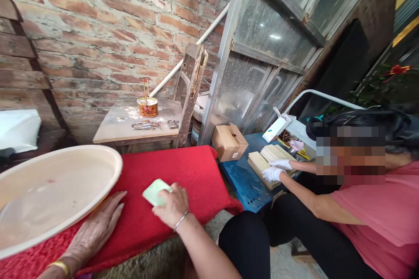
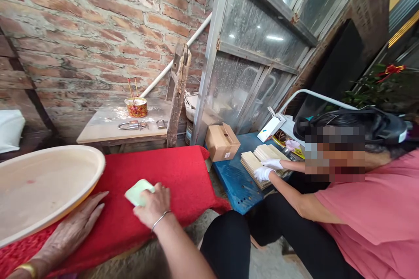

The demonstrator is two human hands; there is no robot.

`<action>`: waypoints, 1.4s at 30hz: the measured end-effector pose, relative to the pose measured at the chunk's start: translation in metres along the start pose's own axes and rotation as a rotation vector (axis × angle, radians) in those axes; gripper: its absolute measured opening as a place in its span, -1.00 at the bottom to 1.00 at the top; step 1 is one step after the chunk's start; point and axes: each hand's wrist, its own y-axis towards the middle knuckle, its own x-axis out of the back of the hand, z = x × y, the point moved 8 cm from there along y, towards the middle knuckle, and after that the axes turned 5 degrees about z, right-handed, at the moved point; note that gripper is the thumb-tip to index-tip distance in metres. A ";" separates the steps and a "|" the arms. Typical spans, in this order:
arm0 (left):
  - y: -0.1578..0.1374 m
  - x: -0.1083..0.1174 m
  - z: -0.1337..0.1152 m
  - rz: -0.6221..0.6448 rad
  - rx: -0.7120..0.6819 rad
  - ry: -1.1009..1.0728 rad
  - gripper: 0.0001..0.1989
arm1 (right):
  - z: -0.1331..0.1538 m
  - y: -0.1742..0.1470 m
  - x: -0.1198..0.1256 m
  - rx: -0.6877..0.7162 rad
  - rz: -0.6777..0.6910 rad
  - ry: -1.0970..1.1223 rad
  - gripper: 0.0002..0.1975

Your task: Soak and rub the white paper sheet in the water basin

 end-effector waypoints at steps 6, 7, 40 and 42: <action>0.000 0.001 -0.007 -0.011 0.016 0.023 -0.48 | -0.091 -0.021 0.084 -0.408 -0.203 -0.091 -0.61; -0.001 0.002 -0.008 -0.018 0.011 0.023 -0.48 | -0.089 -0.022 0.083 -0.411 -0.219 -0.087 -0.60; 0.002 0.020 -0.040 0.005 -0.007 0.028 -0.48 | -0.009 0.052 0.019 0.003 -0.078 -0.184 -0.69; 0.002 0.018 -0.040 0.001 -0.009 0.020 -0.49 | -0.082 0.047 0.055 -0.157 -0.110 -0.234 -0.62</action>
